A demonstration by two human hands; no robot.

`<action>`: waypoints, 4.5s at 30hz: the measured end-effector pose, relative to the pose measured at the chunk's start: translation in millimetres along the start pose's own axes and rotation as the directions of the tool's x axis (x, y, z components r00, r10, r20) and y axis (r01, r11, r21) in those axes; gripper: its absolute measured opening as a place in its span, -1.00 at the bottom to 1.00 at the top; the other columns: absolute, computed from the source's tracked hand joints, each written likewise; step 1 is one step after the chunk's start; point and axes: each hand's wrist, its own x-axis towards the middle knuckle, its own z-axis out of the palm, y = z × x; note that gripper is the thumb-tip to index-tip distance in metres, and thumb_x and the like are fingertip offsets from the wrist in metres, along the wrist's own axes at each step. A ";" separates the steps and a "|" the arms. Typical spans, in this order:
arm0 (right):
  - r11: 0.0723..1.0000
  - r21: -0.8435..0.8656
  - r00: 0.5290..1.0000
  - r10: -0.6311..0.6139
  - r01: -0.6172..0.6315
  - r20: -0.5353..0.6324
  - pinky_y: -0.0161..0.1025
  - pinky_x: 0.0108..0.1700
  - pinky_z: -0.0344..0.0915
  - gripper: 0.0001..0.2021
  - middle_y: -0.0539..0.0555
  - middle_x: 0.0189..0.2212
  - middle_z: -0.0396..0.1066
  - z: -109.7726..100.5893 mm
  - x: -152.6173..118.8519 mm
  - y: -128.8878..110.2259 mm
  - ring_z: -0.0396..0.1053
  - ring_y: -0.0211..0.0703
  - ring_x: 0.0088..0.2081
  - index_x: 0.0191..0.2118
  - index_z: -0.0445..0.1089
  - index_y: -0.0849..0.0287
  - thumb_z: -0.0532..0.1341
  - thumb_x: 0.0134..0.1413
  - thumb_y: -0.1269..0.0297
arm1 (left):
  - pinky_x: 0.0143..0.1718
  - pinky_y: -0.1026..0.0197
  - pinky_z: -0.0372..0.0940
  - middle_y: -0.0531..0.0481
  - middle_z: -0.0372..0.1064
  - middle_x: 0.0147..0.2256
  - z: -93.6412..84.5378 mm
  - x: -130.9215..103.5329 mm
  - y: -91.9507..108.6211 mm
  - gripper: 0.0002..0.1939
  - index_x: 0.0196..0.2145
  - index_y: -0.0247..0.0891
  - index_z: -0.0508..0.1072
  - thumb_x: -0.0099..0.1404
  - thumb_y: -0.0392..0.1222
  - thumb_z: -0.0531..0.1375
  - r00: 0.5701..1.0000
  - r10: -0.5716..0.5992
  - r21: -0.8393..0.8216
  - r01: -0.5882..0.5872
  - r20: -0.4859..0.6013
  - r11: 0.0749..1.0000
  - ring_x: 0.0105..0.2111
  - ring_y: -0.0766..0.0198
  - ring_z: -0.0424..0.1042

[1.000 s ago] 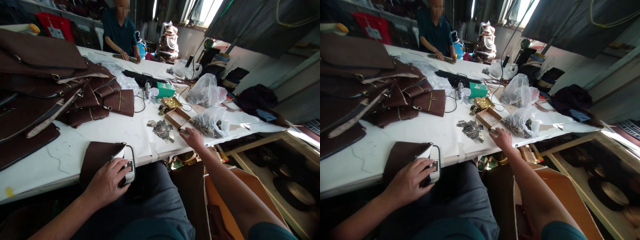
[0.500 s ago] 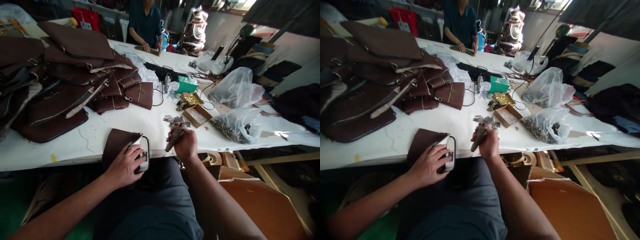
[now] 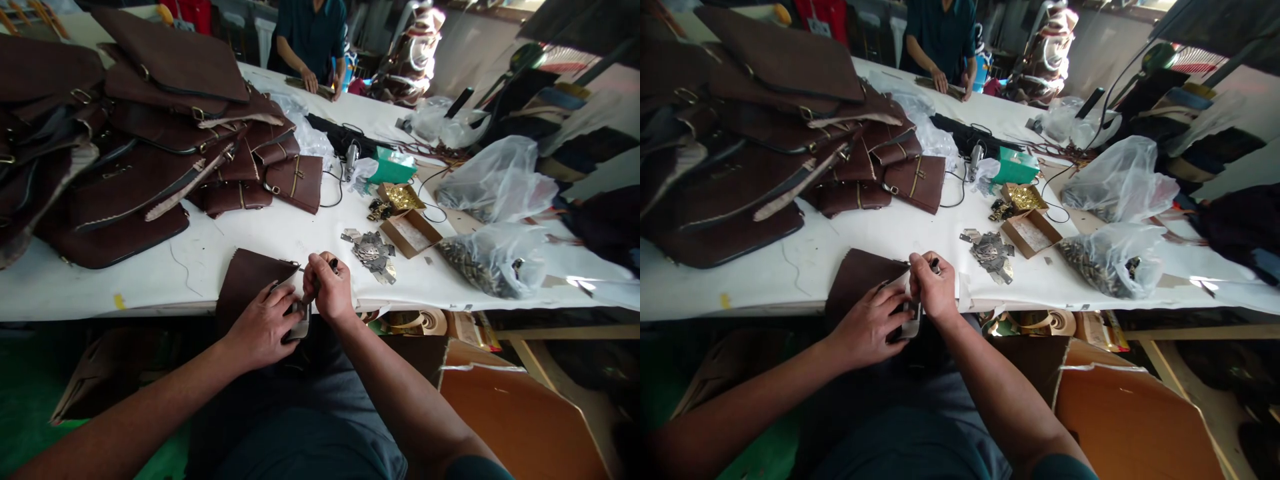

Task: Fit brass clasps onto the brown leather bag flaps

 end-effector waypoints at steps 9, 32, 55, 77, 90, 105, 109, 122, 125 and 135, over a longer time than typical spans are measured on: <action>0.974 -0.222 0.996 -0.022 0.042 0.092 -0.25 -0.47 0.19 -0.58 -0.09 -0.65 0.25 -2.0 -15.0 0.4 0.17 -0.26 -0.57 -0.49 0.26 0.07 0.32 0.23 -0.06 | 0.44 -0.31 0.14 -0.20 0.55 0.10 2.4 -0.1 -4.3 -0.55 0.11 -0.20 0.56 0.29 -0.06 0.36 1.000 0.000 -0.045 0.000 -0.002 0.999 0.29 -0.18 0.35; 0.928 -0.218 0.924 -0.228 0.301 0.308 -0.15 -0.33 0.29 -0.64 0.01 -0.53 0.33 -4.4 -31.6 -4.1 0.28 -0.15 -0.46 -0.50 0.27 0.07 0.26 0.28 0.05 | 0.37 -0.22 0.30 -0.26 0.48 0.15 2.1 -1.0 -7.0 -0.35 0.21 -0.27 0.40 0.22 -0.08 0.43 0.999 -0.043 -0.120 0.043 0.000 0.992 0.33 -0.17 0.32; 0.888 -0.461 0.922 0.180 -0.002 0.343 -0.35 -0.40 0.16 -0.85 -0.08 -0.50 0.36 -77.0 -88.6 -46.0 0.21 -0.30 -0.45 -0.34 0.54 0.21 0.36 0.10 0.22 | 0.38 -0.29 0.13 -0.11 0.64 0.00 -81.9 -10.4 77.3 -0.75 -0.06 -0.19 0.55 0.34 -0.13 0.39 0.965 0.099 0.173 -0.057 -0.242 0.983 0.08 -0.07 0.55; 0.119 -0.873 0.875 0.059 0.472 0.481 -0.19 -0.17 0.24 -0.48 0.13 -0.12 0.62 -22.6 45.7 -82.9 0.51 0.01 -0.13 0.01 0.60 0.08 0.19 0.36 -0.27 | -0.27 0.13 0.36 -0.05 0.57 -0.30 45.8 -10.3 62.4 -0.53 -0.21 -0.21 0.51 0.10 0.19 0.41 0.412 -0.885 -0.873 0.488 0.216 0.014 -0.30 0.07 0.54; 0.314 -0.697 0.764 -0.245 0.645 0.597 0.12 0.28 0.26 -0.67 0.18 0.30 0.44 -39.3 -59.1 -11.5 0.28 0.16 0.35 0.07 0.55 0.08 0.30 0.20 0.42 | -0.28 0.20 0.32 0.08 0.49 -0.39 65.7 7.0 64.6 -0.62 -0.32 -0.22 0.48 0.01 0.00 0.49 0.252 -0.941 -0.960 0.219 0.226 -0.172 -0.36 0.21 0.48; 0.396 -0.782 0.873 -0.292 0.482 0.390 0.05 0.23 0.36 -0.52 0.15 0.23 0.48 -52.1 -63.9 2.5 0.41 0.11 0.22 0.19 0.52 0.03 0.21 0.20 0.51 | -0.34 0.09 0.43 -0.12 0.62 -0.37 51.0 3.0 58.1 -0.39 -0.21 -0.31 0.55 -0.11 0.12 0.56 0.257 -0.885 -0.909 0.267 0.388 -0.320 -0.43 0.08 0.58; 0.381 -0.769 0.858 -0.250 0.513 0.448 0.06 0.23 0.34 -0.47 0.15 0.33 0.41 -48.9 -53.4 8.8 0.38 0.11 0.27 0.26 0.48 0.02 0.19 0.22 0.52 | -0.29 0.10 0.43 -0.11 0.62 -0.32 54.5 1.0 52.9 -0.46 -0.22 -0.28 0.55 0.01 0.19 0.49 0.275 -0.912 -0.913 0.357 0.304 -0.196 -0.38 0.10 0.57; 0.502 -0.655 0.823 -0.286 0.565 0.491 -0.01 0.29 0.32 -0.44 0.19 0.35 0.41 -57.4 -44.9 24.5 0.40 -0.02 0.33 0.38 0.36 0.03 0.13 0.33 0.49 | 0.33 -0.20 0.28 -0.24 0.47 0.23 16.5 -12.3 7.1 -0.46 0.31 -0.17 0.34 0.42 -0.19 0.29 0.933 -0.230 -0.144 0.197 -0.278 0.970 0.31 -0.09 0.38; 0.511 -0.666 0.837 -0.268 0.544 0.477 0.02 0.30 0.31 -0.40 0.20 0.35 0.41 -56.4 -44.8 22.1 0.40 -0.01 0.33 0.44 0.29 0.01 0.15 0.34 0.48 | 0.27 -0.20 0.34 -0.29 0.46 0.23 19.3 -7.0 -8.6 -0.37 0.36 -0.19 0.27 0.42 -0.07 0.32 0.957 -0.197 -0.146 0.168 -0.215 0.975 0.27 -0.12 0.42; 0.703 -0.617 0.918 -0.134 0.354 0.373 -0.11 0.16 0.46 -0.57 0.17 0.11 0.59 -78.5 -5.5 -19.2 0.56 0.01 0.10 0.24 0.52 0.10 0.31 0.38 0.04 | 0.03 -0.16 0.34 -0.18 0.53 0.06 24.8 19.3 -11.1 -0.29 0.33 -0.08 0.41 0.33 0.21 0.38 0.955 -0.241 -0.022 0.240 -0.174 0.970 0.07 -0.15 0.46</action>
